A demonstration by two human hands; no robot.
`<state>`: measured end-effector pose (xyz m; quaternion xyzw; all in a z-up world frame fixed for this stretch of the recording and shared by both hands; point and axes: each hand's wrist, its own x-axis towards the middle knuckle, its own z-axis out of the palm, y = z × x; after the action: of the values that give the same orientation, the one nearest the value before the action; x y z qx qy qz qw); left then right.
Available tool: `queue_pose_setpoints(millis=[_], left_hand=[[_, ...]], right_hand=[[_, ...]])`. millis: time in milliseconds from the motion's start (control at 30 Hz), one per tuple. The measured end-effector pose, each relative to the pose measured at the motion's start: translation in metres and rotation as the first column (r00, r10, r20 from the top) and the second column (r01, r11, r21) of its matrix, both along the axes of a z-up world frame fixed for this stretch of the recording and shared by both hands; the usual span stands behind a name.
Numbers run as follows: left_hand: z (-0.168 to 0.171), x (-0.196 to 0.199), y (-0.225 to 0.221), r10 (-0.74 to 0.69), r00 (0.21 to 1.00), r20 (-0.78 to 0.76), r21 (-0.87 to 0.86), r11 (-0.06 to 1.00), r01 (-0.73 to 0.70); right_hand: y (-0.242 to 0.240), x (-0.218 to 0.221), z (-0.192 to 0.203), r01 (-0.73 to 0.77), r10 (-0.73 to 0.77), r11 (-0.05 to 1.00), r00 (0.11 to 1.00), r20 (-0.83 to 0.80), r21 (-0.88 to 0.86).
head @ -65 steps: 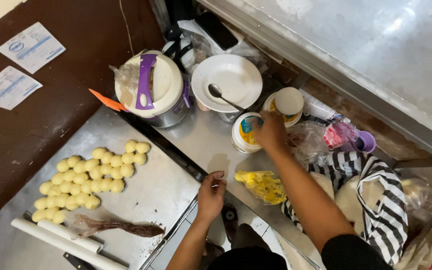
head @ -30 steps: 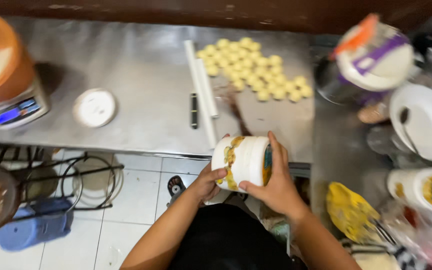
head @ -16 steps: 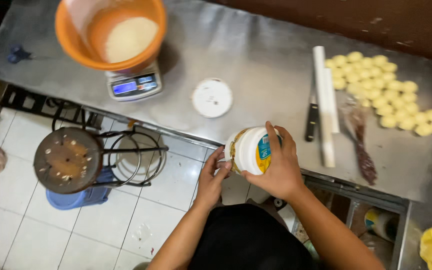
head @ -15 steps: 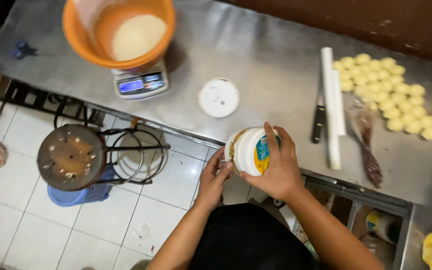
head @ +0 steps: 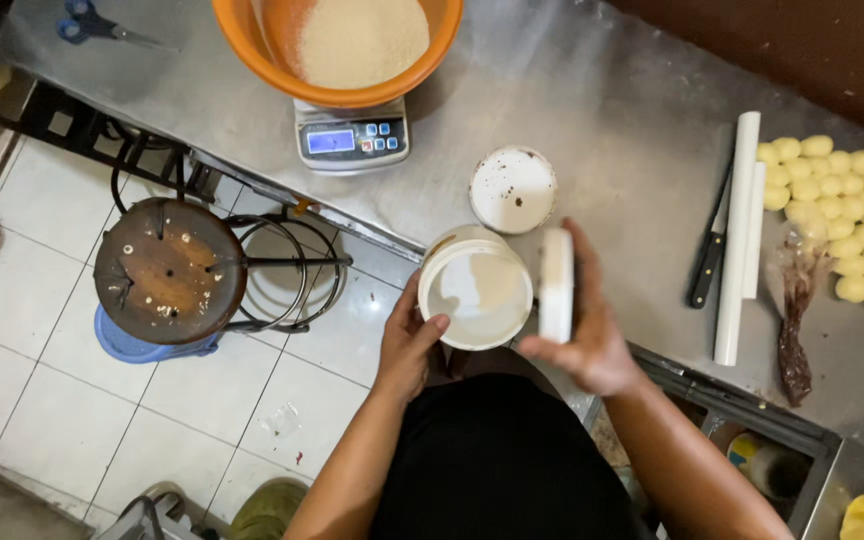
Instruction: The person weighs ingredients in a bowl on a digital scale, adds a small packet of powder, pours liquid from a plastic bag, and adds white powder from a plastic container.
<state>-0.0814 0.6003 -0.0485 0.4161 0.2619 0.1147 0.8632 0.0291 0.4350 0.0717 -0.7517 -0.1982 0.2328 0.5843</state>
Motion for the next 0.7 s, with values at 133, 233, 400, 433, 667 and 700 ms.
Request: queue_pose_setpoints(millis=[133, 233, 400, 433, 667, 700], left_hand=[[0.006, 0.001, 0.007, -0.010, 1.000, -0.023, 0.130, 0.991, 0.013], [0.012, 0.007, 0.008, -0.020, 0.999, -0.040, 0.191, 0.981, 0.027], [0.014, 0.022, 0.006, 0.021, 0.994, -0.105, 0.238, 0.971, 0.004], [0.014, 0.022, 0.009, 0.030, 0.990, -0.135, 0.311, 0.950, 0.013], [0.028, 0.008, 0.055, 0.205, 0.960, -0.192, 0.490, 0.867, -0.087], [0.029, 0.003, 0.064, 0.207, 0.960, -0.190, 0.494, 0.865, -0.089]], right_hand=[[-0.021, 0.020, -0.015, 0.223, -0.227, 0.958, 0.974, -0.001, -0.180], [-0.036, 0.025, -0.025, 0.281, -0.308, 0.891, 0.951, -0.020, -0.357], [-0.054, 0.042, -0.059, 0.232, -0.292, 0.866, 0.954, -0.073, -0.442], [-0.056, 0.043, -0.065, 0.196, -0.185, 0.792, 0.980, 0.078, -0.578], [-0.045, 0.052, -0.073, 0.159, 0.074, 0.544, 0.969, 0.236, -0.824], [-0.036, 0.055, -0.079, 0.159, 0.074, 0.548, 0.969, 0.238, -0.821]])
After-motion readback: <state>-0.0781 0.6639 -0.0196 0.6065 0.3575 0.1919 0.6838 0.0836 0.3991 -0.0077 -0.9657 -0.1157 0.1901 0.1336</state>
